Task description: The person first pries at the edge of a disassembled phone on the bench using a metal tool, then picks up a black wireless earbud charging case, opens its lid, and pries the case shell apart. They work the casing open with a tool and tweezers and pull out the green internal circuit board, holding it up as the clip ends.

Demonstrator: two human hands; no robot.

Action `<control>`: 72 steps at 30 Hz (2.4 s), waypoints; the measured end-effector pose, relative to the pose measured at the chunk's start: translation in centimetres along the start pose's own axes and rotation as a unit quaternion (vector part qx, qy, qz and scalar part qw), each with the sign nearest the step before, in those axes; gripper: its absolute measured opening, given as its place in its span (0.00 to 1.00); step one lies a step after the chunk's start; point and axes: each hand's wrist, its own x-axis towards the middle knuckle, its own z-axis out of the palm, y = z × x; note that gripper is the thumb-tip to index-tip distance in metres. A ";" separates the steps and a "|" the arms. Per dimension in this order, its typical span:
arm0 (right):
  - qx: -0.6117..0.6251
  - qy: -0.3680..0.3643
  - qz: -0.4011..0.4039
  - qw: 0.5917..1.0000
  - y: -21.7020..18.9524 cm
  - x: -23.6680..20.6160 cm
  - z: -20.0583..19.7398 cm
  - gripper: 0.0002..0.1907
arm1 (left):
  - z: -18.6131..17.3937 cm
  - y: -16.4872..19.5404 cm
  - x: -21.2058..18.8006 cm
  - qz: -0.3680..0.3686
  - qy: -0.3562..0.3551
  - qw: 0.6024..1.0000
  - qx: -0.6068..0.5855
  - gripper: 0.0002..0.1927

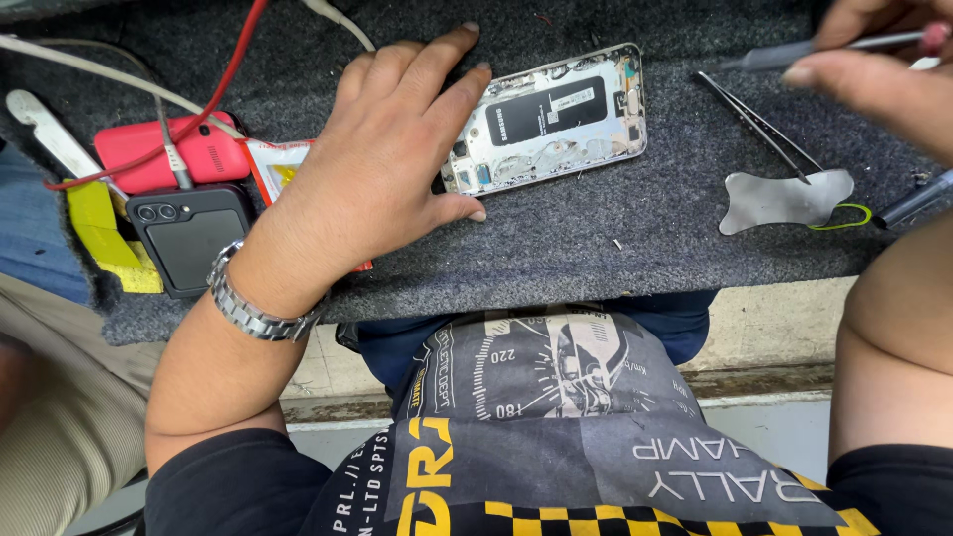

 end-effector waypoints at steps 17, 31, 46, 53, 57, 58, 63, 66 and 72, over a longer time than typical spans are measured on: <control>-0.268 0.092 -0.103 0.954 -2.8 -3.1 2.5 0.07 | 0.0 0.1 0.1 -0.002 -0.005 1.000 -0.001 0.52; -0.215 0.100 -0.079 0.968 -8.8 -4.4 3.3 0.10 | -0.1 0.3 0.0 -0.005 -0.004 1.000 0.007 0.52; -0.152 0.066 -0.014 0.986 -9.2 -4.3 3.5 0.13 | 0.0 0.3 -0.1 0.000 -0.007 1.000 0.006 0.52; -0.068 0.095 -0.078 0.990 -11.2 -4.4 3.9 0.06 | -0.1 0.2 -0.1 0.001 -0.008 1.000 0.006 0.52; -0.040 0.108 -0.153 0.981 -12.4 -4.0 4.4 0.08 | 0.1 0.1 0.0 0.000 -0.010 1.000 -0.002 0.53; -0.033 0.110 -0.172 0.978 -12.6 -3.8 4.8 0.09 | 0.1 0.1 -0.1 0.001 -0.007 1.000 0.000 0.53; -0.016 0.132 -0.223 0.966 -13.0 -2.8 6.0 0.11 | 0.4 0.7 0.0 -0.005 0.008 1.000 0.000 0.51; -0.022 0.134 -0.233 0.963 -12.9 -2.6 6.3 0.11 | 0.7 1.6 0.1 -0.008 0.034 0.999 0.018 0.48; -0.032 0.152 -0.249 0.956 -12.1 -2.2 6.9 0.12 | 2.0 3.1 0.2 -0.039 0.034 0.999 0.008 0.46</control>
